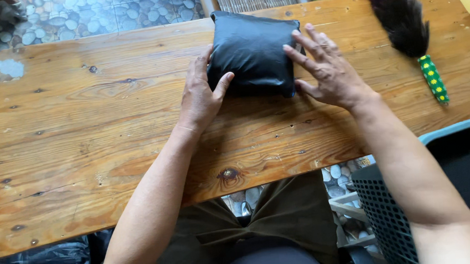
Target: The person cleans a small black bag by hand and with a feather duster on a wooden table. They then retrieve a larger black bag from a basket, unfold it on the table, and wipe it down with the duster.
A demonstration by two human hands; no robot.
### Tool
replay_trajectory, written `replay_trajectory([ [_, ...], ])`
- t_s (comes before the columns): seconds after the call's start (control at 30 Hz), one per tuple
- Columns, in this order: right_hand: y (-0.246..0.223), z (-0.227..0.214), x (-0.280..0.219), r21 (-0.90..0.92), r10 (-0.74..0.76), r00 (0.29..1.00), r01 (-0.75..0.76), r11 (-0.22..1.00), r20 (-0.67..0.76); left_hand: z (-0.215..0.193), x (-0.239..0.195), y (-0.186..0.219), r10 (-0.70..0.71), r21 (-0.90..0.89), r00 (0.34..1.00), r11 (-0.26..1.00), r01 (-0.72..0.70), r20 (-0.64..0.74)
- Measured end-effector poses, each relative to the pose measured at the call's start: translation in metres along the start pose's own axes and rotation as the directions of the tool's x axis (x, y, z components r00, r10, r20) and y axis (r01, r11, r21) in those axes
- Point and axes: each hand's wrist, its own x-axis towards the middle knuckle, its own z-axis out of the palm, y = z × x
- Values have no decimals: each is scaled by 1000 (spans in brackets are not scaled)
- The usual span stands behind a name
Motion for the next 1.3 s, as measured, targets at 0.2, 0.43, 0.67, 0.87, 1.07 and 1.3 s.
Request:
replay_trajectory([
  [0.2, -20, 16, 21, 157, -63, 971, 101, 982, -229, -30, 2, 19, 107, -50, 993, 993, -109, -43],
  [0.43, -49, 27, 2, 733, 539, 786, -169, 659, -303, -10, 12, 17, 177, -389, 973, 894, -222, -149],
  [0.67, -95, -17, -8, 759, 863, 450, -638, 130, 231, 20, -12, 57, -523, -527, 841, 680, 511, 139],
  [0.87, -92, -86, -55, 693, 822, 498, -696, 189, 276, 38, -26, 100, -353, -348, 878, 818, 458, 324],
  [1.07, -56, -137, -147, 660, 869, 486, -684, 311, 94, 97, -47, 179, -229, -261, 841, 882, 392, 490],
  [1.3, -25, -203, -341, 426, 791, 607, -698, 575, -73, 180, -96, 317, 90, -260, 607, 945, 198, 790],
])
